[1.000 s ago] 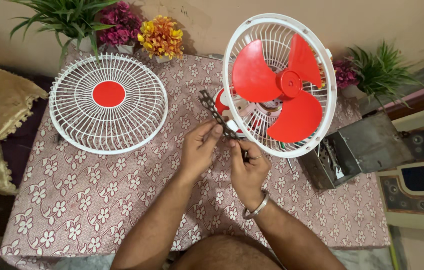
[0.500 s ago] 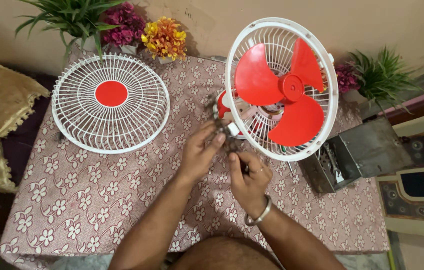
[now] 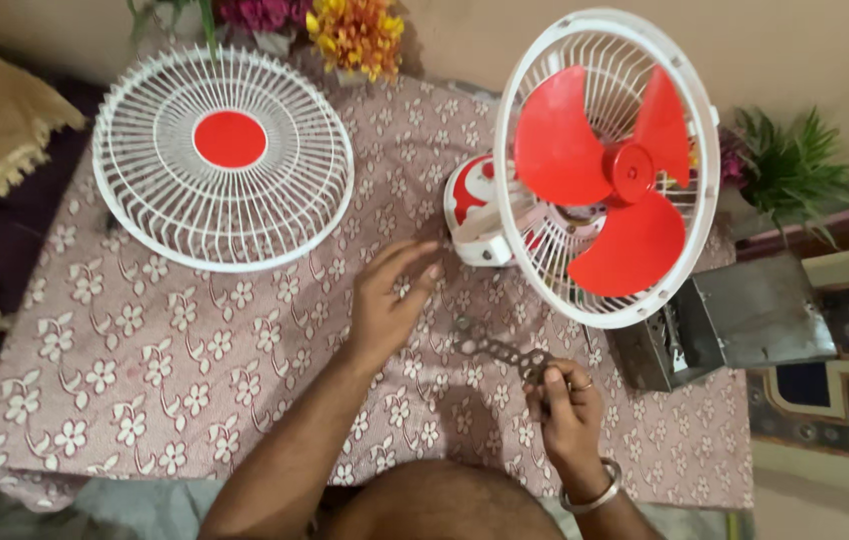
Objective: The person uses pliers and a screwdriver to adjust and tighten components on a small table fan. They manipulate the fan blades and housing while working on the motor area, occasionally reaching into a nearby toolbox for tools.
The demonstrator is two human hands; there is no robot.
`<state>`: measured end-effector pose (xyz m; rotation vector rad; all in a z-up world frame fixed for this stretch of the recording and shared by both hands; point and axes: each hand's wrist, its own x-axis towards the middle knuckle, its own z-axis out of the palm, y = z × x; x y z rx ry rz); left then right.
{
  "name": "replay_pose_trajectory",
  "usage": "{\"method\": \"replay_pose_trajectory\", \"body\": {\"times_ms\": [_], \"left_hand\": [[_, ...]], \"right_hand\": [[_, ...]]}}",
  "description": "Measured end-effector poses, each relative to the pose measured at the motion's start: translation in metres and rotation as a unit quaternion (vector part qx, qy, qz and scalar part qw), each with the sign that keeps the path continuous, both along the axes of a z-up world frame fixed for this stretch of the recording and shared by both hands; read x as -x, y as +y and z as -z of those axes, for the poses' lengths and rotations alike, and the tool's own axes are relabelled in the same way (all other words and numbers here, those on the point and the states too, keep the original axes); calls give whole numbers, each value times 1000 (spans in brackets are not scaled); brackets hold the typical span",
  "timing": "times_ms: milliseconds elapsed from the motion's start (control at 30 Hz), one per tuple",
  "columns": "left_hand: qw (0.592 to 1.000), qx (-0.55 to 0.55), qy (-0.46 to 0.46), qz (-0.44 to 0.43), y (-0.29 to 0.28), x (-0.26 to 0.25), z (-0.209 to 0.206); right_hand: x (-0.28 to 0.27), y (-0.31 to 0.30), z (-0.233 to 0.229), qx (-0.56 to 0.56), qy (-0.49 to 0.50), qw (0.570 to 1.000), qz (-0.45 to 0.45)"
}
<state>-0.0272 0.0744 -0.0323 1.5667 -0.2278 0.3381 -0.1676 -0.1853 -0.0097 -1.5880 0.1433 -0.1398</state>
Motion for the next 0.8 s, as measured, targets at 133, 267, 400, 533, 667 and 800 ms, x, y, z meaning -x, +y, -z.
{"method": "replay_pose_trajectory", "body": {"times_ms": [133, 267, 400, 533, 667, 800], "left_hand": [[999, 46, -21, 16, -10, -6, -21], [993, 52, -100, -18, -22, -7, -43], [990, 30, -134, -36, -24, -5, -58], [991, 48, -122, -31, -27, -5, -63], [990, 26, -131, -46, -26, -3, -62], [989, 25, -139, -46, -31, -7, -58]], "right_hand": [[10, -14, 15, -16, 48, 998, 34], [20, -18, 27, -25, 108, 990, 90], [26, -18, 32, -5, 95, 993, 70], [26, -17, 32, -4, 110, 991, 71], [27, -15, 33, 2, 111, 991, 72], [26, -17, 39, 27, 67, 997, 32]]}}
